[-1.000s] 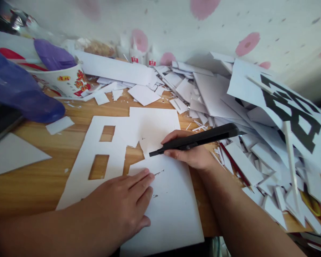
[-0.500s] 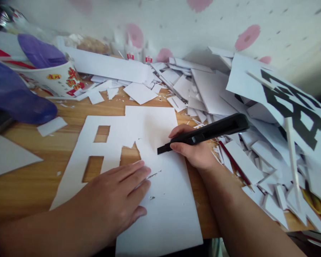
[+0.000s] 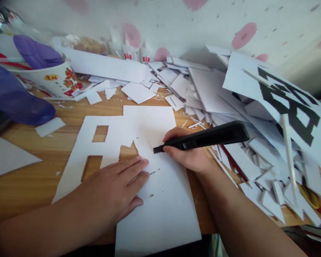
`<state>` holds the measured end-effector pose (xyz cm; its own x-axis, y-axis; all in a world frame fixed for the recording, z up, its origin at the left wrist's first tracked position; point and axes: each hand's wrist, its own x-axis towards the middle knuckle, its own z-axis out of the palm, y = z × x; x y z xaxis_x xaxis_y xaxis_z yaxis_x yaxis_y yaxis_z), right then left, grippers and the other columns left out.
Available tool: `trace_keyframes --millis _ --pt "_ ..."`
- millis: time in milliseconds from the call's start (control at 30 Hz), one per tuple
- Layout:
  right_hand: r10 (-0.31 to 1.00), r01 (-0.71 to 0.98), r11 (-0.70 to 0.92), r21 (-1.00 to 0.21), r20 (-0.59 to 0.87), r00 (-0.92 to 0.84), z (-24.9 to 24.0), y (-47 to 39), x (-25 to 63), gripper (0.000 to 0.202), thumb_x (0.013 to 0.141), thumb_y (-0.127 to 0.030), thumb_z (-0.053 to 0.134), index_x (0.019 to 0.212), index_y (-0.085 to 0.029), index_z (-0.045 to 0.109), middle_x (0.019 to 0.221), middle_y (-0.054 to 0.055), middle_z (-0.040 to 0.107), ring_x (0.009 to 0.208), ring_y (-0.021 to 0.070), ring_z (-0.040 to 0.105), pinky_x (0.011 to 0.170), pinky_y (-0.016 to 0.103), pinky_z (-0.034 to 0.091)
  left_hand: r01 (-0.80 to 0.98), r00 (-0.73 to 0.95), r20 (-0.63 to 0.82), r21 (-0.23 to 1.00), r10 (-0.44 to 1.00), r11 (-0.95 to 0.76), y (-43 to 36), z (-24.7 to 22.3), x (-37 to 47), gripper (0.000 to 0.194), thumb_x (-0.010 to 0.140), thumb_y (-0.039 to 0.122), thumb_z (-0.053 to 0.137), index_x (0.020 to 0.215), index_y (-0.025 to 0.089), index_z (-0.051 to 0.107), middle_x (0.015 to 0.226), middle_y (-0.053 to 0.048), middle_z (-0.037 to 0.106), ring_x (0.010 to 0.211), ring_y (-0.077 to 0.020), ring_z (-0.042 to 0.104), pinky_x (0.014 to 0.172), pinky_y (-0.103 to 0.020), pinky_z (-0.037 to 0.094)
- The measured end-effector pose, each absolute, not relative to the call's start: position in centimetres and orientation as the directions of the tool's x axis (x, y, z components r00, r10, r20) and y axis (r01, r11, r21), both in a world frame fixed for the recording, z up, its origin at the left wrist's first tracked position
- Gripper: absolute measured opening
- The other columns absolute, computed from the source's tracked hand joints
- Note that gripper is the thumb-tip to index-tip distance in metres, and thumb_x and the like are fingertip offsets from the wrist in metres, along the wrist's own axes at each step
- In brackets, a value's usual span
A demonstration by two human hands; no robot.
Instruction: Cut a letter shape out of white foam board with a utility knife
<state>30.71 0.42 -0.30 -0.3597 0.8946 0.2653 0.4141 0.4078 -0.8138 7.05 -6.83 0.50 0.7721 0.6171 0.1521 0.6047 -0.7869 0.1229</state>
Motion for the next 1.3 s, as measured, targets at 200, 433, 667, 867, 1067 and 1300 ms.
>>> trace_keyframes --millis 200,433,667,867,1067,1300 --pt "0.901 0.480 0.409 -0.776 0.261 -0.346 0.3 -1.0 30.0 0.009 0.077 -0.024 0.069 0.085 -0.024 0.066 0.082 0.000 0.067 0.075 0.0176 0.062 0.068 0.031 0.050 0.606 0.782 0.090 0.126 0.617 -0.786 -6.7 0.6 7.2 0.043 0.081 0.039 0.068 0.112 0.010 0.066 0.128 -0.022 0.059 0.118 -0.0339 0.057 0.095 -0.043 0.049" --pt "0.914 0.540 0.393 -0.744 0.251 -0.320 0.4 -1.7 29.7 0.007 0.078 -0.025 0.067 0.085 -0.024 0.065 0.080 0.000 0.067 0.072 0.0178 0.062 0.065 0.031 0.050 0.599 0.790 0.049 0.155 0.612 -0.786 -6.5 1.0 7.0 0.041 0.087 0.039 0.062 0.115 0.009 0.065 0.130 -0.022 0.057 0.122 -0.0322 0.054 0.101 -0.044 0.043" --pt "0.905 0.628 0.420 -0.655 0.252 -0.343 1.0 -3.3 29.1 0.006 0.077 -0.023 0.066 0.081 -0.024 0.062 0.071 -0.002 0.065 0.061 0.0139 0.059 0.055 0.026 0.047 0.632 0.774 -0.057 0.119 0.630 -0.766 -6.7 1.2 7.4 0.047 0.089 0.042 0.058 0.122 0.010 0.061 0.136 -0.023 0.052 0.124 -0.0362 0.052 0.094 -0.046 0.048" --pt "0.920 0.665 0.387 -0.639 0.320 -0.227 0.5 -4.8 28.4 0.009 0.076 -0.020 0.065 0.083 -0.023 0.060 0.072 -0.001 0.066 0.062 0.0147 0.061 0.057 0.027 0.048 0.637 0.770 -0.107 0.079 0.629 -0.766 -7.1 1.0 7.8 0.049 0.091 0.039 0.053 0.129 0.009 0.056 0.141 -0.025 0.046 0.125 -0.0399 0.049 0.088 -0.046 0.051" --pt "0.927 0.663 0.347 -0.663 0.348 -0.138 0.5 -6.0 27.4 0.005 0.077 -0.022 0.065 0.079 -0.023 0.060 0.068 0.000 0.064 0.059 0.0151 0.060 0.055 0.027 0.046 0.643 0.765 -0.032 0.089 0.643 -0.761 -7.2 0.9 7.7 0.052 0.088 0.044 0.057 0.126 0.009 0.059 0.136 -0.025 0.051 0.120 -0.0405 0.052 0.088 -0.050 0.049" --pt "0.919 0.670 0.301 -0.679 0.394 -0.013 -0.3 -7.1 26.6 0.010 0.077 -0.031 0.066 0.081 -0.024 0.059 0.065 -0.002 0.062 0.055 0.0139 0.057 0.054 0.027 0.045 0.640 0.768 -0.020 0.073 0.640 -0.765 -7.3 0.9 7.9 0.048 0.089 0.042 0.055 0.124 0.010 0.061 0.131 -0.023 0.055 0.116 -0.0404 0.053 0.086 -0.050 0.048"
